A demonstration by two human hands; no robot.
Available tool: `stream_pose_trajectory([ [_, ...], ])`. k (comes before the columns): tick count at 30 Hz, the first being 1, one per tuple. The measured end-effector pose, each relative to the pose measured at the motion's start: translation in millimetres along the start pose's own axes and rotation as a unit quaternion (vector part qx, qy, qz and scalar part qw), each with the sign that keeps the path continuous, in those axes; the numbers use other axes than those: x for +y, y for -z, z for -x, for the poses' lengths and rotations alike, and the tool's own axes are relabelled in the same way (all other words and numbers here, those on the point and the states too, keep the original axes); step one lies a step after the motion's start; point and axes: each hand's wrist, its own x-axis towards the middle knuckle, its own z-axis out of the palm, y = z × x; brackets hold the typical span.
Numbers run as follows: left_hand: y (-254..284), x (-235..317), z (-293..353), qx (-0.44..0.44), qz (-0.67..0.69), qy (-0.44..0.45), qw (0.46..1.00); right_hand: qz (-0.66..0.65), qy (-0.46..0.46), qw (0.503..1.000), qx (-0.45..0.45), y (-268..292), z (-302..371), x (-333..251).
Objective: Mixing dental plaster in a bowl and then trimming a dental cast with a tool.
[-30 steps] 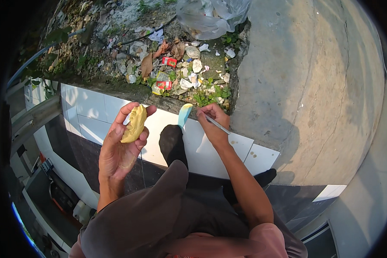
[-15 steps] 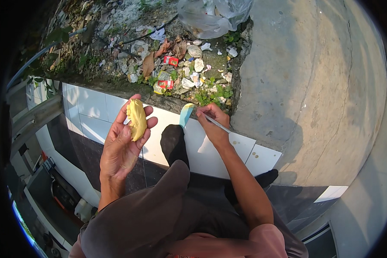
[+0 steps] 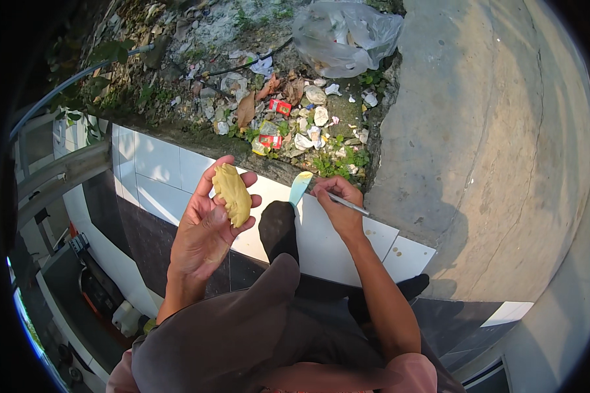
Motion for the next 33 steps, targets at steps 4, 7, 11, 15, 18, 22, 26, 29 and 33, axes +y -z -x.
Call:
stream_pose_trajectory([
  [4,-11,5,4,-0.008,-0.014,-0.04,0.999,-0.109,0.021,0.994,-0.003,-10,23,-62],
  [7,-19,11,6,-0.023,-0.026,-0.075,0.997,-0.159,0.121,0.98,-0.012,-31,42,-118],
  [11,-24,14,7,-0.068,-0.048,-0.122,0.989,-0.105,0.292,0.95,-0.036,-47,64,-169],
  [15,-28,12,8,-0.126,-0.065,-0.183,0.973,0.01,0.367,0.93,-0.019,-52,80,-183],
  [18,-32,13,8,-0.138,-0.086,-0.22,0.962,0.002,0.424,0.905,0.007,-56,79,-185],
  [22,-33,13,11,-0.139,-0.119,-0.236,0.954,0.055,0.44,0.896,-0.004,-55,81,-190],
  [26,-34,16,13,-0.135,-0.148,-0.247,0.948,0.087,0.435,0.896,-0.013,-52,85,-192],
  [29,-34,16,13,-0.135,-0.156,-0.256,0.944,0.094,0.438,0.894,-0.014,-51,84,-193],
  [33,-36,14,14,-0.135,-0.151,-0.268,0.942,0.111,0.44,0.891,-0.016,-51,83,-195],
])
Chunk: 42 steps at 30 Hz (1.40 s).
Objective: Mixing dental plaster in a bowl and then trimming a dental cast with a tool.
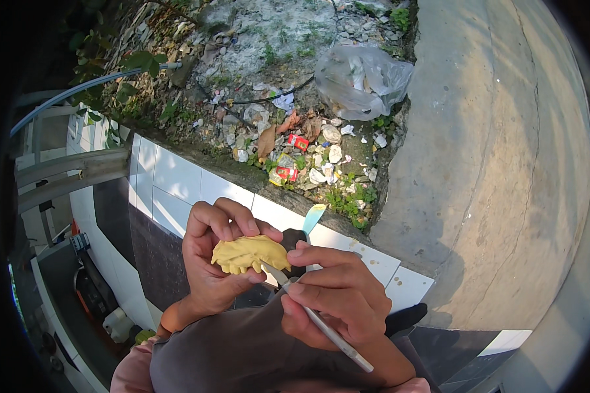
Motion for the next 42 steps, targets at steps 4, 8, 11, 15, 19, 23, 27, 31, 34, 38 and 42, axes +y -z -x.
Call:
stream_pose_trajectory([
  [4,0,0,1,-0.006,-0.021,-0.022,1.0,0.004,-0.004,1.0,0.0,-1,-1,-2],
  [8,1,0,1,-0.006,-0.029,-0.028,0.999,0.005,-0.002,1.0,-0.008,-1,0,-1],
  [11,1,1,2,-0.003,-0.028,-0.028,0.999,0.008,-0.005,1.0,-0.009,-1,0,-1],
  [15,1,2,1,-0.004,-0.03,-0.032,0.999,0.019,-0.006,1.0,-0.016,-2,-1,-3],
  [19,2,2,2,0.001,-0.025,-0.033,0.999,0.006,-0.006,1.0,0.0,-4,0,-3],
  [23,2,2,1,0.001,-0.028,-0.033,0.999,0.003,-0.006,1.0,0.007,-5,-2,-3],
  [27,3,4,1,-0.004,-0.075,-0.019,0.997,0.016,0.003,1.0,-0.001,-5,-3,-3],
  [31,2,3,2,0.002,-0.033,-0.036,0.999,-0.007,-0.007,1.0,0.009,-6,0,-2],
  [34,1,5,1,0.003,-0.059,-0.027,0.998,0.003,-0.002,1.0,-0.001,-4,-2,-4],
  [38,5,0,3,0.014,-0.051,-0.048,0.997,-0.05,-0.014,0.996,0.066,1,5,0],
  [42,15,0,7,0.088,-0.057,-0.039,0.994,-0.1,-0.156,0.967,0.176,14,19,41],
])
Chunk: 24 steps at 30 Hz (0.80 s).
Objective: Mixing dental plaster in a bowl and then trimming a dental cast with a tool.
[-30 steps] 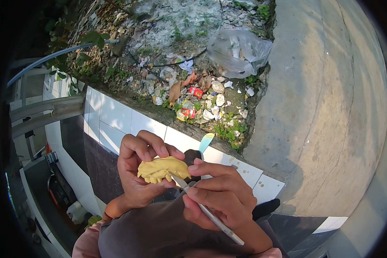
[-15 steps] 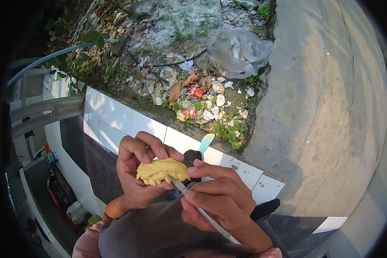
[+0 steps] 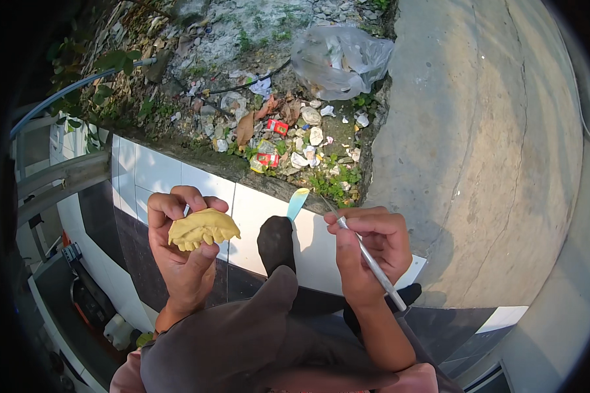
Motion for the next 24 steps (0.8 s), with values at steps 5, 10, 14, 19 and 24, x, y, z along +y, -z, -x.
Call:
stream_pose_trajectory([
  [5,-3,-3,1,0.065,0.059,0.066,0.994,0.076,-0.21,0.974,-0.041,39,10,102],
  [10,-1,-5,0,0.101,0.118,0.129,0.979,0.02,-0.279,0.958,-0.058,43,32,158],
  [14,-1,-5,0,0.121,0.116,0.135,0.977,0.035,-0.301,0.95,-0.069,41,37,171],
  [19,-2,-7,-1,0.122,0.113,0.136,0.977,0.022,-0.31,0.948,-0.073,42,34,176],
  [24,-1,-8,-2,0.116,0.116,0.133,0.978,0.041,-0.301,0.948,-0.098,46,33,179],
])
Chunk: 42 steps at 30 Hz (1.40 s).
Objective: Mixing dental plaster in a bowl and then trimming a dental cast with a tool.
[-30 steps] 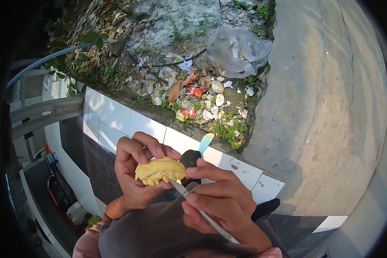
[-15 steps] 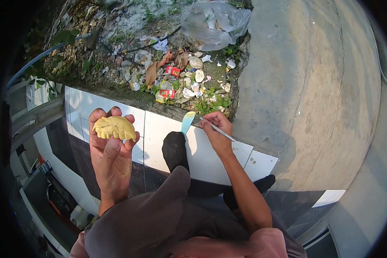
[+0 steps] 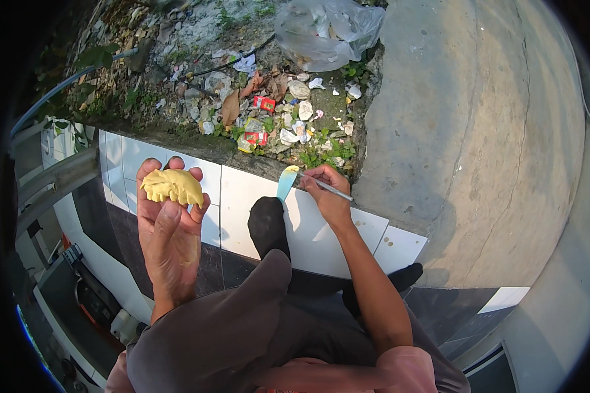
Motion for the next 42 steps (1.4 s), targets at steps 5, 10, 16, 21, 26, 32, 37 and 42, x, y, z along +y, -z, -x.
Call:
stream_pose_trajectory([
  [5,-1,-2,-1,-0.009,-0.003,-0.002,1.0,0.012,-0.062,0.998,-0.014,5,0,-10],
  [10,-7,0,0,-0.028,0.002,-0.01,1.0,-0.111,-0.033,0.992,-0.06,3,20,-65],
  [16,-9,-2,0,-0.133,-0.022,-0.042,0.99,-0.115,0.221,0.967,-0.061,-34,66,-182],
  [21,-13,2,3,-0.178,-0.01,-0.039,0.983,-0.064,0.391,0.912,-0.102,-45,77,-209],
  [26,-13,4,6,-0.201,0.014,-0.009,0.979,-0.05,0.392,0.913,-0.099,-51,80,-209],
  [32,-22,5,10,-0.14,-0.035,0.009,0.989,0.061,0.396,0.913,-0.077,-53,88,-206],
  [37,-23,3,10,-0.143,-0.018,0.006,0.989,0.093,0.394,0.912,-0.066,-51,92,-206],
  [42,-24,3,10,-0.155,-0.031,-0.015,0.987,0.092,0.402,0.909,-0.055,-53,92,-206],
])
